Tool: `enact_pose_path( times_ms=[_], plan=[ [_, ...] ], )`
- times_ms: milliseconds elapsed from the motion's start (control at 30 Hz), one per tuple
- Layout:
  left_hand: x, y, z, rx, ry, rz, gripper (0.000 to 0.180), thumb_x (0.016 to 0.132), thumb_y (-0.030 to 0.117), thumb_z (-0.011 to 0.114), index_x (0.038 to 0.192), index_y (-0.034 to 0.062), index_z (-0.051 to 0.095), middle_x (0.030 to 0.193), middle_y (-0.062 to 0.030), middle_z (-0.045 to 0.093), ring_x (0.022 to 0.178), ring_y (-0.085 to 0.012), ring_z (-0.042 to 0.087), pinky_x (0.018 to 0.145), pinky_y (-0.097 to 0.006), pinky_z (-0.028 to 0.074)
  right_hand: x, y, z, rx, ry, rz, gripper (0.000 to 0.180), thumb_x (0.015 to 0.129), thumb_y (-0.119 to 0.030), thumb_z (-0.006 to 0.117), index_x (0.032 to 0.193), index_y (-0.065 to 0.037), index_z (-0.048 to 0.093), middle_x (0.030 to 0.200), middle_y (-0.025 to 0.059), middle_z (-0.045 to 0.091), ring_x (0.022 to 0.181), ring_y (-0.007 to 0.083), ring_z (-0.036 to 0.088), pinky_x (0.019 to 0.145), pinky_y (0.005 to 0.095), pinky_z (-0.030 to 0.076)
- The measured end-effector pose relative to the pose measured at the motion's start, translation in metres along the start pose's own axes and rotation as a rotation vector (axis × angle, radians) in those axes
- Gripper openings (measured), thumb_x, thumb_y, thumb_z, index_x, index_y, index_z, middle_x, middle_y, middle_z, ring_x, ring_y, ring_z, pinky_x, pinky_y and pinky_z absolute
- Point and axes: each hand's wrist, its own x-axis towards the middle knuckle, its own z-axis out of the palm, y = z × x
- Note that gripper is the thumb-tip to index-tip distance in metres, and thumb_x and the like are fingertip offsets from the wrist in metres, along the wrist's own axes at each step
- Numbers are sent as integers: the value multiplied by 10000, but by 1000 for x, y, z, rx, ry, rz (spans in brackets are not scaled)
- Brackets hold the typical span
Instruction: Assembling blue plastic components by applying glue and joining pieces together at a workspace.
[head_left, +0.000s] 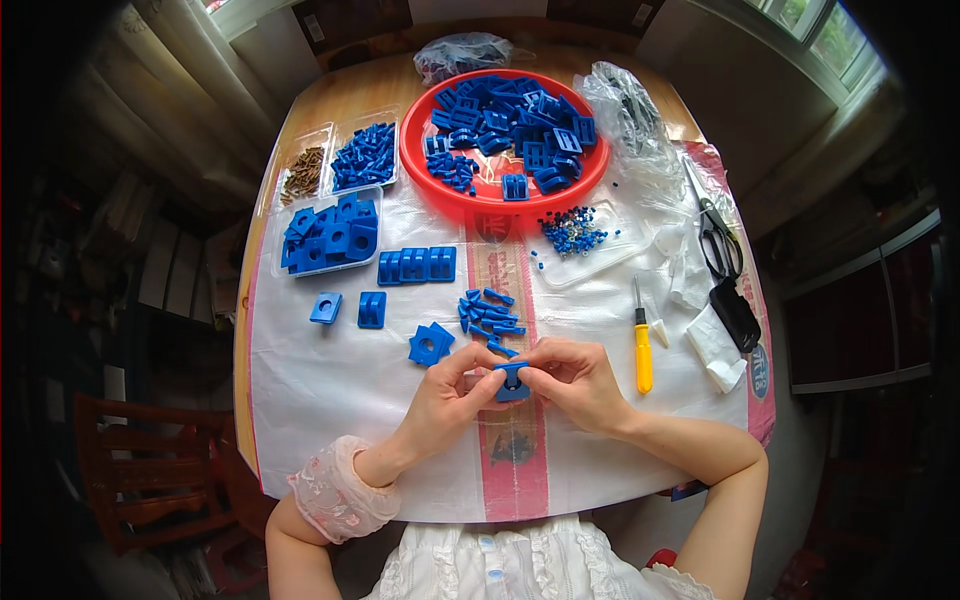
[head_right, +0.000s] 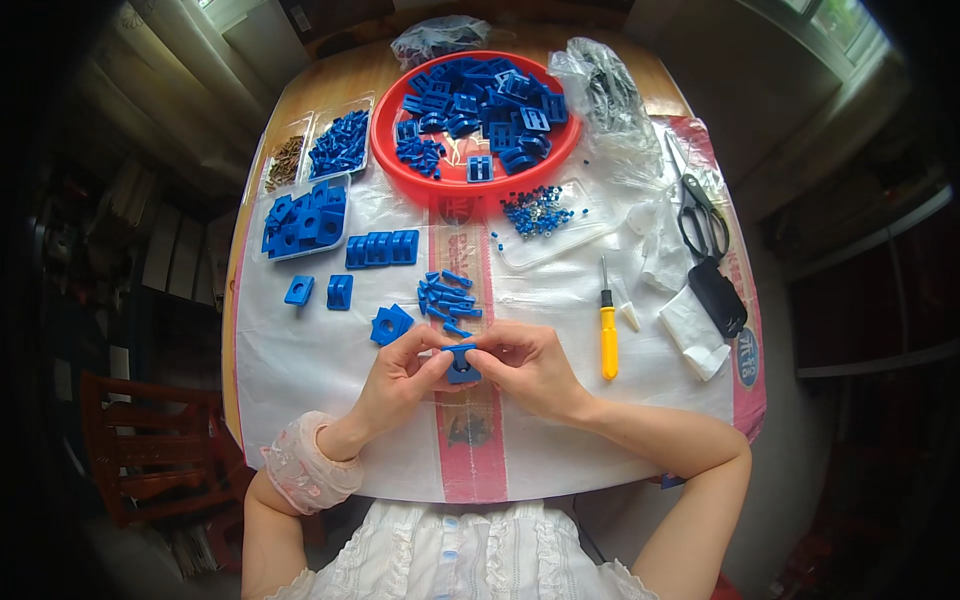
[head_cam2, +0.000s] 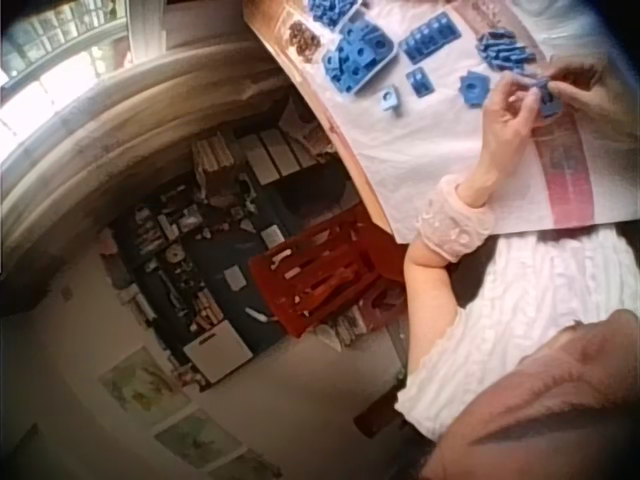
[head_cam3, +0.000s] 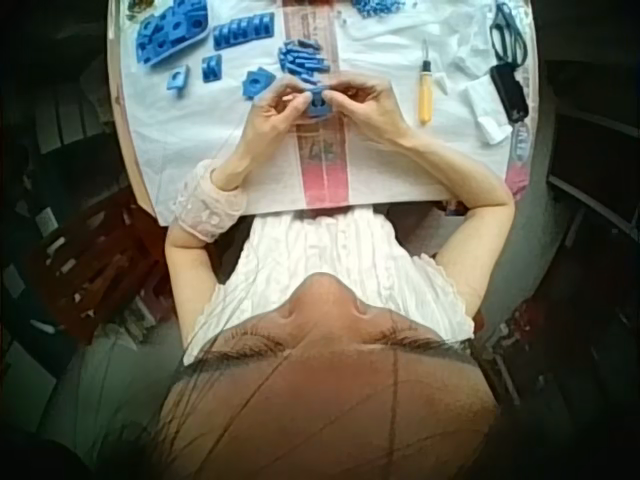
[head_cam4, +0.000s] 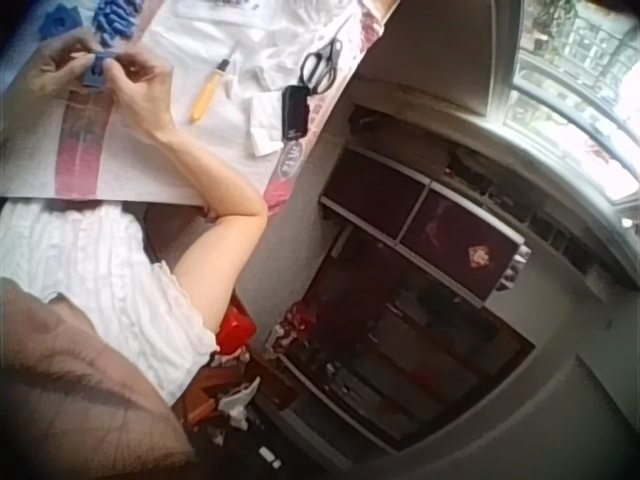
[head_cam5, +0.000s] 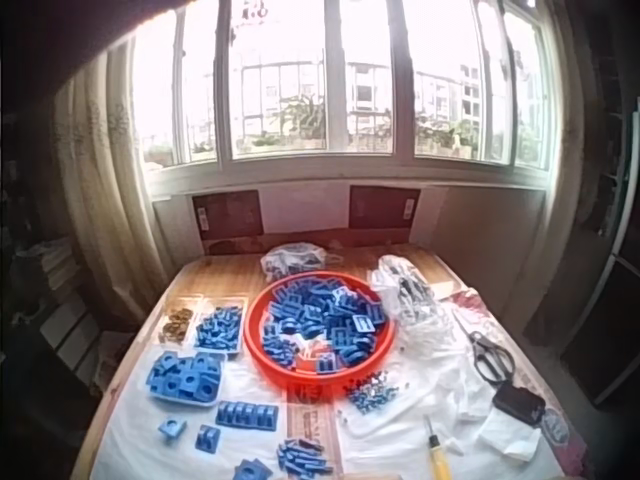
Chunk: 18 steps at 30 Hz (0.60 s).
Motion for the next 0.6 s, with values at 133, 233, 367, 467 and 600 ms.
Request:
enact_pose_path(
  times_ms=[133,233,367,467,600],
  plan=[
    [1,1,-1,-2,-11,-10,132,977,82,524,1067,-10,552,1069,-52,570,989,-168,641,867,-302,573,-1,0,0,-29,0,-5,155,883,9,632,1025,53,679,924,47,647,848,80,604,734,224,512],
    [0,-1,-2,-6,-12,-6,128,978,82,521,1063,-7,555,1072,-47,571,990,-163,641,862,-295,573,0,0,0,-30,-3,-18,158,879,11,637,1026,52,679,929,52,647,852,84,607,734,225,512],
    [0,-4,-3,9,-6,6,124,979,91,523,1050,-6,556,1055,-42,577,976,-158,645,844,-295,579,0,0,2,-50,13,-58,145,871,19,636,1005,41,685,867,31,628,742,55,581,621,197,472],
    [0,-4,-3,24,-1,7,119,978,95,525,1032,-6,556,1031,-39,581,963,-155,648,828,-293,584,1,2,4,-53,26,-81,144,866,26,635,1000,38,687,848,22,623,717,39,571,597,182,459],
    [1,-4,-3,41,0,18,112,977,97,530,1015,-5,556,1009,-36,584,952,-150,648,818,-292,586,1,6,4,-55,30,-116,148,865,34,635,1004,45,685,875,27,631,765,42,577,643,180,464]
  ],
)
